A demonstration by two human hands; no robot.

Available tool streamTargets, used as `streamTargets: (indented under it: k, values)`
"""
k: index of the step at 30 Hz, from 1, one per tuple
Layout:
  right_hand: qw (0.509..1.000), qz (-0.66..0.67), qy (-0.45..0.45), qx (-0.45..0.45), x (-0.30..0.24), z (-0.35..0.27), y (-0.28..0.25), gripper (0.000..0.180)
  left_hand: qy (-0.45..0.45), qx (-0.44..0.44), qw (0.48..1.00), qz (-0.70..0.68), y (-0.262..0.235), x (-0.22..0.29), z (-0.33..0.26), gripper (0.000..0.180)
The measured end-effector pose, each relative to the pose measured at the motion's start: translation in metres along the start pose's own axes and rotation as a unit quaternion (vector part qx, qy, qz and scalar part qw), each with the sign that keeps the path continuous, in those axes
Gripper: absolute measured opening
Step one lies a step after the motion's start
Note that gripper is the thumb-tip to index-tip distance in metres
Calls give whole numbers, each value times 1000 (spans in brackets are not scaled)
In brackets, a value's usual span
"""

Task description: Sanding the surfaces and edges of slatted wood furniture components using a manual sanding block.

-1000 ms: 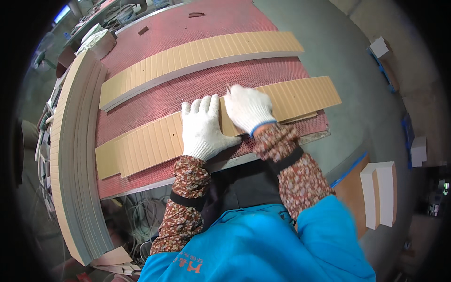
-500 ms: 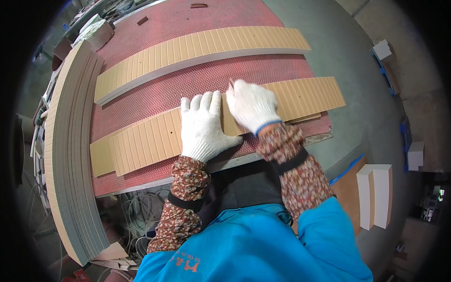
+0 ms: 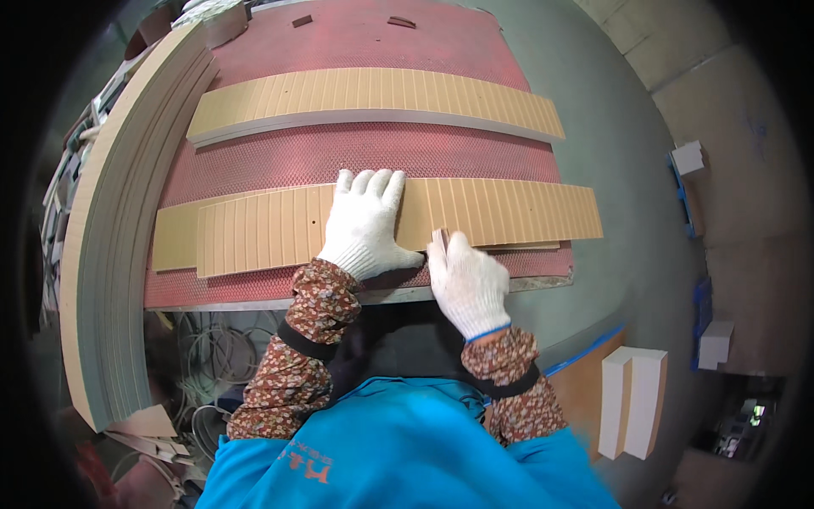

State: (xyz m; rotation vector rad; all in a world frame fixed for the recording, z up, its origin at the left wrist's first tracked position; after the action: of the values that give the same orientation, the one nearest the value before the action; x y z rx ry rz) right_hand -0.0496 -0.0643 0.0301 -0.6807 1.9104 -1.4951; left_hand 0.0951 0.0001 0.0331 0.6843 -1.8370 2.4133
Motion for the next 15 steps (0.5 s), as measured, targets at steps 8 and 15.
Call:
streamTargets:
  k: [8, 15]
  values:
    - [999, 23, 5, -31, 3, -9, 1, 38, -20, -15, 999, 34, -1, -7, -2, 114]
    - [999, -4, -34, 16, 0, -8, 0, 42, -24, -12, 999, 21, -3, -5, 1, 109]
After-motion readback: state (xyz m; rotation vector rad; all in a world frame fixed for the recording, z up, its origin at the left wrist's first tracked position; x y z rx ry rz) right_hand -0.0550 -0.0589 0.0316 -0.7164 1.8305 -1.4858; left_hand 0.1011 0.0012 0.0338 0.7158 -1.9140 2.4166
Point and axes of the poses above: each hand's wrist, its own z-axis towards the middle knuckle, its own y-axis out of the palm, x = y × z, the point moved 10 cm from there along z, towards the middle knuckle, and after that the axes turned 13 degrees about -x, right-handed, at the moved point
